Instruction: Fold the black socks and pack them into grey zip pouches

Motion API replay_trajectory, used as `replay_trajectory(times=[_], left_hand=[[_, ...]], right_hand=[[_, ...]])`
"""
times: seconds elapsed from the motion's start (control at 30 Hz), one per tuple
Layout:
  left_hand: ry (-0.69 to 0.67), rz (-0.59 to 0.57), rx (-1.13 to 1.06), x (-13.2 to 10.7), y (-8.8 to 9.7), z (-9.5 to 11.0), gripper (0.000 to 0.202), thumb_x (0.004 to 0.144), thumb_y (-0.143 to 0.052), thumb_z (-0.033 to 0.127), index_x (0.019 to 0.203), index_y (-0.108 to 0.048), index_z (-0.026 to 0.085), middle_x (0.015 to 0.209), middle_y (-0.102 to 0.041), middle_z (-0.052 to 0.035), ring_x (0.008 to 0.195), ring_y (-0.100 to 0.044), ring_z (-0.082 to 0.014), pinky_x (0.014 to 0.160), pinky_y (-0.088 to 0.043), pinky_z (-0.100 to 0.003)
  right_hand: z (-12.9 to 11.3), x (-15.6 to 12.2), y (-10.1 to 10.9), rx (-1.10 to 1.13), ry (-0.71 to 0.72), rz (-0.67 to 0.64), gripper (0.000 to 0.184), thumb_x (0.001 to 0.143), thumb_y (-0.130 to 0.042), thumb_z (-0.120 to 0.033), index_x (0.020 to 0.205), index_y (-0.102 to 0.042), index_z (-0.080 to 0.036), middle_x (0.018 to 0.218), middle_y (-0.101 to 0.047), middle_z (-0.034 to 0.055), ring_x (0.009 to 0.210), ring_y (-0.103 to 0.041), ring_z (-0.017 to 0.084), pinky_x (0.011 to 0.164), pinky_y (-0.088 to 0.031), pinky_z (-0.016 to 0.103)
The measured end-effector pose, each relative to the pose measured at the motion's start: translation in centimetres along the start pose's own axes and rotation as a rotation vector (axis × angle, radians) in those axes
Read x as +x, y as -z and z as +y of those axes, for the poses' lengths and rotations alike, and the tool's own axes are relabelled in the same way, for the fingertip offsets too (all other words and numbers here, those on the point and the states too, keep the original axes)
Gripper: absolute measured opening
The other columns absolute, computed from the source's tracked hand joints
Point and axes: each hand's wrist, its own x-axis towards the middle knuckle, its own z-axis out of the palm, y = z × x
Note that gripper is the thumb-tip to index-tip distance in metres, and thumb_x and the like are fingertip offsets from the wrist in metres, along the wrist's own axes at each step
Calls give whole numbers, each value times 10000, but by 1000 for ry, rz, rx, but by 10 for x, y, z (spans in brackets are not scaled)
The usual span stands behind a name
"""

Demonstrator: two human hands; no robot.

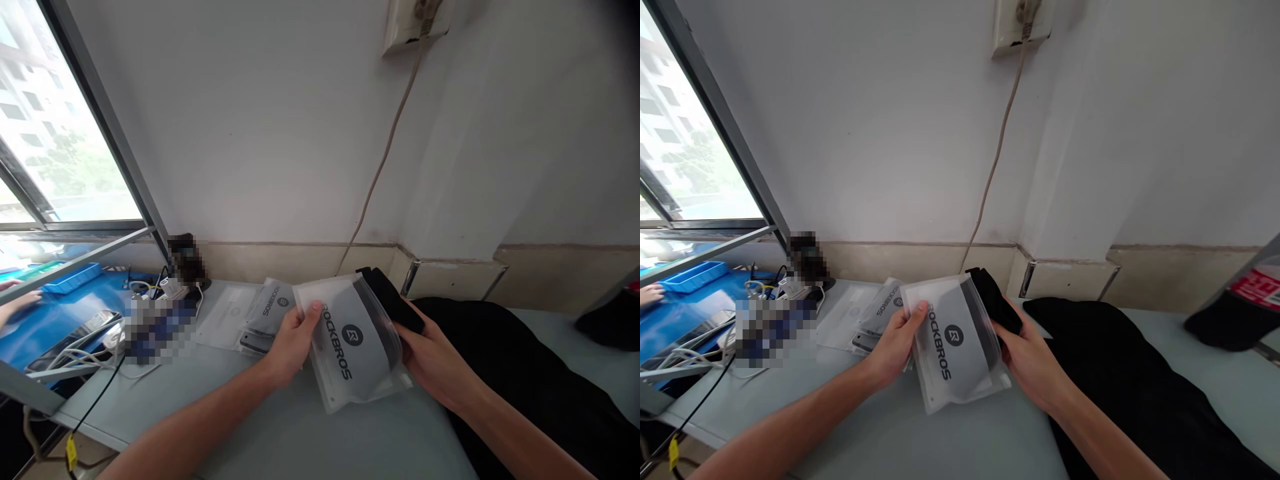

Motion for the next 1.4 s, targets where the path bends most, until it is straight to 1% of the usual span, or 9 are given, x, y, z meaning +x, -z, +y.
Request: replay_trajectory(times=[0.1,0.23,0.37,0.63,0.77,1.03,1.23,1.3,1.4], left_hand=[[-15,-8,26,0,-1,-2,552,917,-594,682,1027,-706,153,999,-736,-109,956,-686,-269,784,-531,-336],[-82,95,41,-1,-1,-3,549,921,-571,694,950,-680,157,922,-715,-85,891,-669,-246,788,-516,-332],[-124,179,7,0,0,-4,549,919,-565,703,953,-658,163,888,-702,-76,866,-661,-240,781,-518,-327],[-201,209,199,-1,2,4,530,938,-522,705,841,-620,193,813,-649,-40,792,-602,-213,714,-486,-307],[-97,141,195,1,5,5,578,902,-532,750,855,-661,188,839,-689,-59,847,-637,-247,766,-515,-338],[125,-55,96,3,8,4,617,898,-540,752,952,-732,167,870,-736,-92,914,-686,-275,840,-539,-379],[137,-64,233,-5,3,6,594,885,-537,766,730,-666,207,728,-642,-53,768,-627,-250,760,-503,-362],[121,-110,256,-8,0,5,589,886,-535,766,715,-675,220,724,-635,-57,759,-620,-256,759,-492,-366],[57,-121,265,-8,-3,5,606,895,-513,772,809,-740,217,813,-683,-84,838,-642,-288,816,-501,-399]], right_hand=[[-2,-2,-1,-5,-33,25,761,669,-953,-332,1368,-651,-334,1201,-793,29,1148,-715,317,803,-650,330],[-5,-7,-11,121,-58,56,534,690,-932,-323,1195,-763,-276,1084,-824,38,1151,-715,313,811,-652,322],[-6,-12,-18,206,-112,-56,319,773,-867,-289,1083,-806,-253,1141,-812,39,1238,-672,308,979,-619,384],[-11,-18,-19,29,-209,-171,276,795,-858,-335,1053,-825,-243,1088,-824,69,1248,-665,358,1007,-606,483],[-4,-16,-15,-25,-186,-140,298,763,-879,-396,1014,-833,-242,1064,-827,77,1214,-685,367,1011,-599,495],[19,-19,-4,-176,-214,-184,592,696,-916,-281,1257,-728,-283,1236,-775,71,1279,-636,380,1013,-580,526],[13,-12,29,-480,-259,-197,618,595,-956,-234,1183,-773,-297,1254,-766,71,1239,-658,400,1019,-577,475],[9,-12,29,-515,-305,-193,635,589,-960,-229,1191,-769,-295,1239,-770,77,1200,-679,397,987,-595,460],[7,-15,15,-404,-332,-234,535,703,-904,-322,1214,-752,-274,1180,-785,85,1153,-703,370,948,-609,449]])
